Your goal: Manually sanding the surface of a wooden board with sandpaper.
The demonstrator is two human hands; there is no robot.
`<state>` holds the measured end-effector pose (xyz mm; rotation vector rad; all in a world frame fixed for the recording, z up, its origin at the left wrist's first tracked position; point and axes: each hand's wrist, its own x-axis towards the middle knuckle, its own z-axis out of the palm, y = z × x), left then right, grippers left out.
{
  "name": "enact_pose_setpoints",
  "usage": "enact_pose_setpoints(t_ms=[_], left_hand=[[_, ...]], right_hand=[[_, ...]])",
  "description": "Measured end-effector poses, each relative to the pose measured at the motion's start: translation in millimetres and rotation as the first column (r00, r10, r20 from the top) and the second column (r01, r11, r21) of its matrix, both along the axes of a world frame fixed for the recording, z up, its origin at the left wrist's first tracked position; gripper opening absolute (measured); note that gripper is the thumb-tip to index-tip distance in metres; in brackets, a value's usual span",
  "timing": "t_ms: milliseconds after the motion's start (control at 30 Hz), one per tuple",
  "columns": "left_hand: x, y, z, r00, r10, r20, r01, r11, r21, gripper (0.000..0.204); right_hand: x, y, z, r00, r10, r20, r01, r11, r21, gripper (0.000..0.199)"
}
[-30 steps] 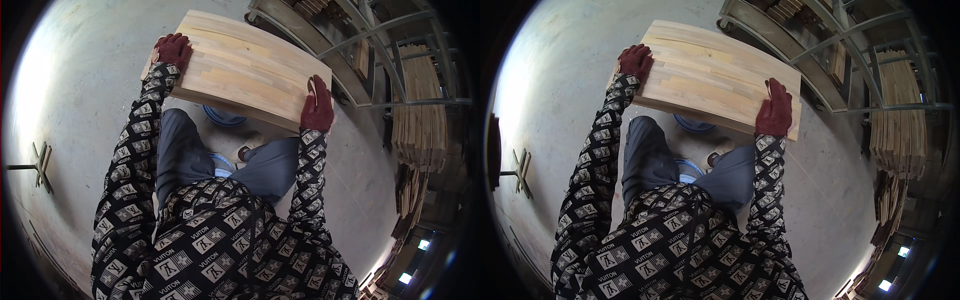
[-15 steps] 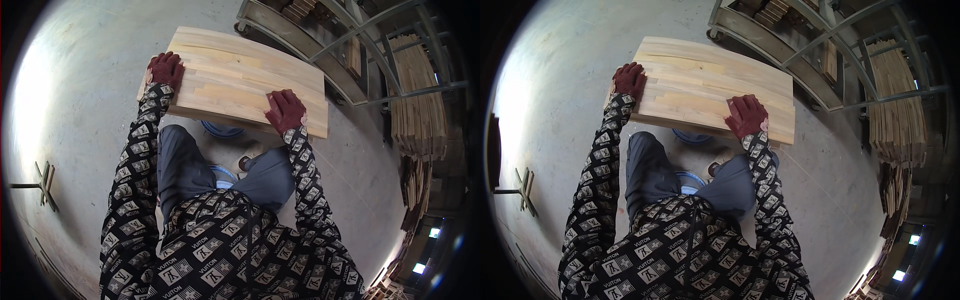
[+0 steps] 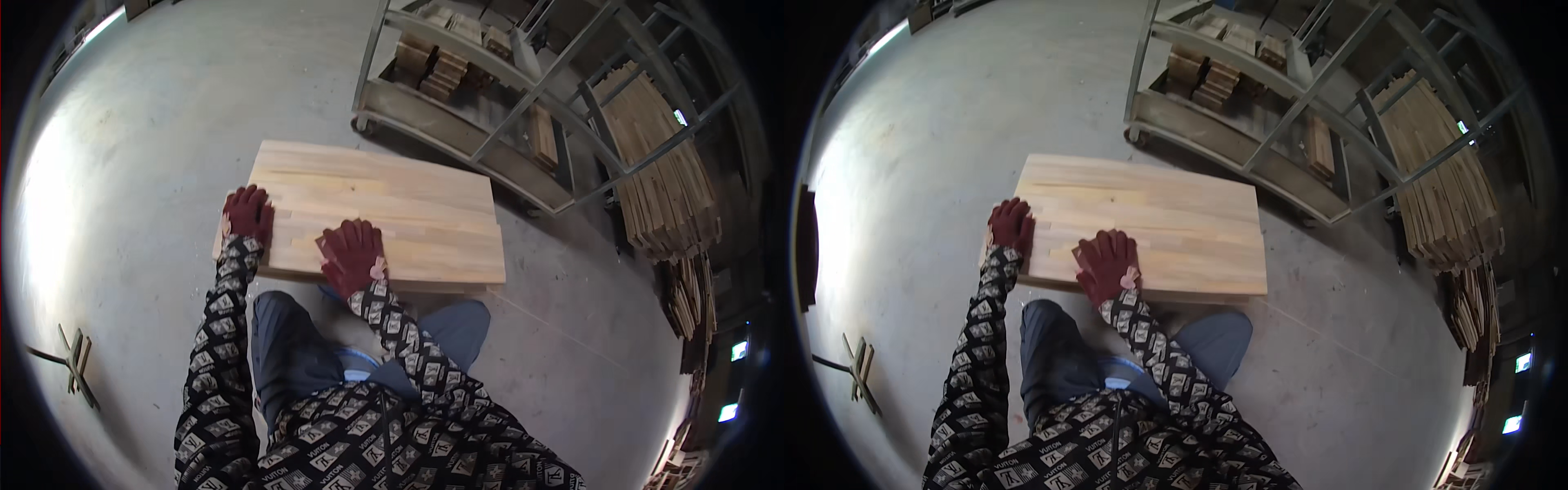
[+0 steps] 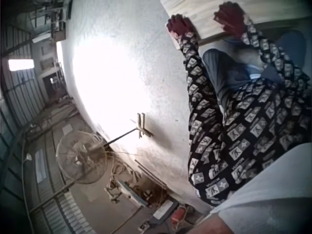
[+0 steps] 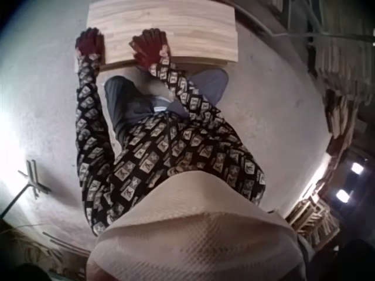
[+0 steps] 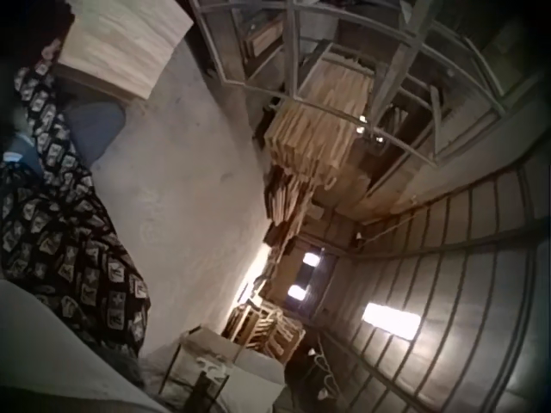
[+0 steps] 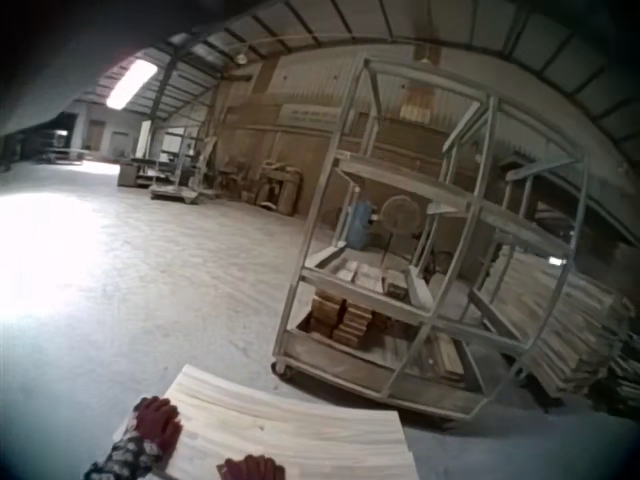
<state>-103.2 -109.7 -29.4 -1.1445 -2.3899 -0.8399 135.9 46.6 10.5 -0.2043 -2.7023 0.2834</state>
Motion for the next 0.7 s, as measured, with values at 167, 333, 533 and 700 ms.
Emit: enact_pose_setpoints(t_ms=[167,333,533,700], left_hand=[[3,0,4,0.998,0.008,0.069,-0.008,1.000,-0.005,0.029],[4,0,7,0.998,0.019,0.057,-0.018,1.000,-0.021,0.032],[5,0,6,0.999,0.028,0.025,-0.027,0.999,-0.027,0.032],[4,-1,3,0.998,0.003,0.068,-0.002,1.000,-0.013,0.030]], right_hand=[[43,65,-6,0.979,-0.149,-0.140,0.165,0.980,0.110,0.048],[119,143,-3,0.832,-0.554,-0.029,0.540,0.797,0.270,0.046],[70,75,-9,0.851,-0.515,-0.103,0.525,0.833,0.175,0.047],[-9,-11,-10,0.990,-0.093,-0.104,0.094,0.996,0.010,0.053]])
